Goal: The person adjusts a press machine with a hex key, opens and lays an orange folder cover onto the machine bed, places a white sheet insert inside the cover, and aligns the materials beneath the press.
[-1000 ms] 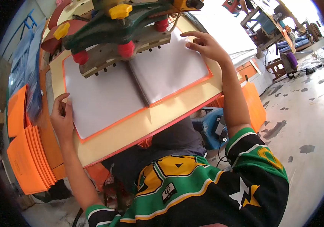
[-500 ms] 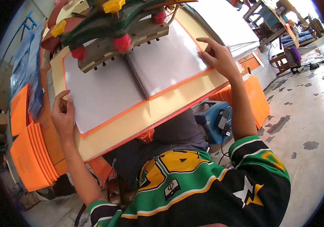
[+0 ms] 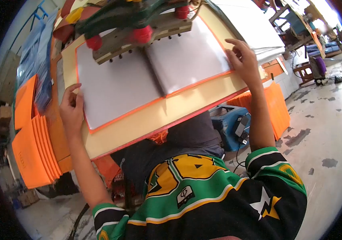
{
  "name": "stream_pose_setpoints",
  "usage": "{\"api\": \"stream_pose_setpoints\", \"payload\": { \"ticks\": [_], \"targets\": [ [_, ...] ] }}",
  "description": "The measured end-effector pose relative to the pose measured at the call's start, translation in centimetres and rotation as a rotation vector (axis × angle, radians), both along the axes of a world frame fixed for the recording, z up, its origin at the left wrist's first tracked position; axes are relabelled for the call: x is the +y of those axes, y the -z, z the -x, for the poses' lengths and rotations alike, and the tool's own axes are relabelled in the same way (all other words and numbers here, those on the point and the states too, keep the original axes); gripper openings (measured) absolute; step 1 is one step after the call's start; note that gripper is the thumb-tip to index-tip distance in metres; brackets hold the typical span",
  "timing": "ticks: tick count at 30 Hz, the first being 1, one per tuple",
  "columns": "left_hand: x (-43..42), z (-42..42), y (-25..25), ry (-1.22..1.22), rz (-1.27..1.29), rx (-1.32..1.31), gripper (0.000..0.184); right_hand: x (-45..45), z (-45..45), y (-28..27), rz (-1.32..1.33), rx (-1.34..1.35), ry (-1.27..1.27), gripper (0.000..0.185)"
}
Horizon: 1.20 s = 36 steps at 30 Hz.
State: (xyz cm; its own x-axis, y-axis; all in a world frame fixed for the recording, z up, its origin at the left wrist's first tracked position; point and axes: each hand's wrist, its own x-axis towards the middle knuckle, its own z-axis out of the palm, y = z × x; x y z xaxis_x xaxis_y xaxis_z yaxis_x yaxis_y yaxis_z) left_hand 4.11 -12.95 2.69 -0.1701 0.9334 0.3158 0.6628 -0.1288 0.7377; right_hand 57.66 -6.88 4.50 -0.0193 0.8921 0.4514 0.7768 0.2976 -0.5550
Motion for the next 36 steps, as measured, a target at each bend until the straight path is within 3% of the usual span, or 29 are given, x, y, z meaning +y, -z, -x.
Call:
{"api": "stream_pose_setpoints", "payload": {
  "ticks": [4, 14, 19, 29, 32, 34, 36],
  "targets": [
    [0.2, 0.1, 0.1, -0.037, 0.005, -0.032, 0.023, -0.3, 0.3, -0.7, -0.038, -0.055, -0.046, 0.028],
    [1.6, 0.6, 0.9, -0.062, 0.03, -0.296, 0.027, 3.3, 1.1, -0.7, 0.082, -0.194, -0.289, 0.041],
    [3.0, 1.0, 0.3, -0.024, 0.097, -0.128, 0.028, 7.9, 1.5, -0.5, 0.152, -0.312, -0.366, 0.053],
    [7.5, 2.2, -1.0, 0.026, 0.099, -0.04, 0.031, 12.4, 1.9, 1.5, 0.329, -0.233, -0.302, 0.063],
    [8.4, 2.9, 1.4, 0.028, 0.022, -0.059, 0.027, 12.2, 1.4, 2.1, 0.31, -0.122, -0.345, 0.062],
    [8.2, 2.5, 1.1, 0.009, 0.035, -0.085, 0.026, 11.6, 1.5, 2.1, 0.402, 0.095, -0.329, 0.061],
    [7.7, 2.2, 0.7, -0.013, 0.044, -0.116, 0.024, 10.8, 1.9, 1.2, 0.392, 0.07, -0.303, 0.056]
  ]
}}
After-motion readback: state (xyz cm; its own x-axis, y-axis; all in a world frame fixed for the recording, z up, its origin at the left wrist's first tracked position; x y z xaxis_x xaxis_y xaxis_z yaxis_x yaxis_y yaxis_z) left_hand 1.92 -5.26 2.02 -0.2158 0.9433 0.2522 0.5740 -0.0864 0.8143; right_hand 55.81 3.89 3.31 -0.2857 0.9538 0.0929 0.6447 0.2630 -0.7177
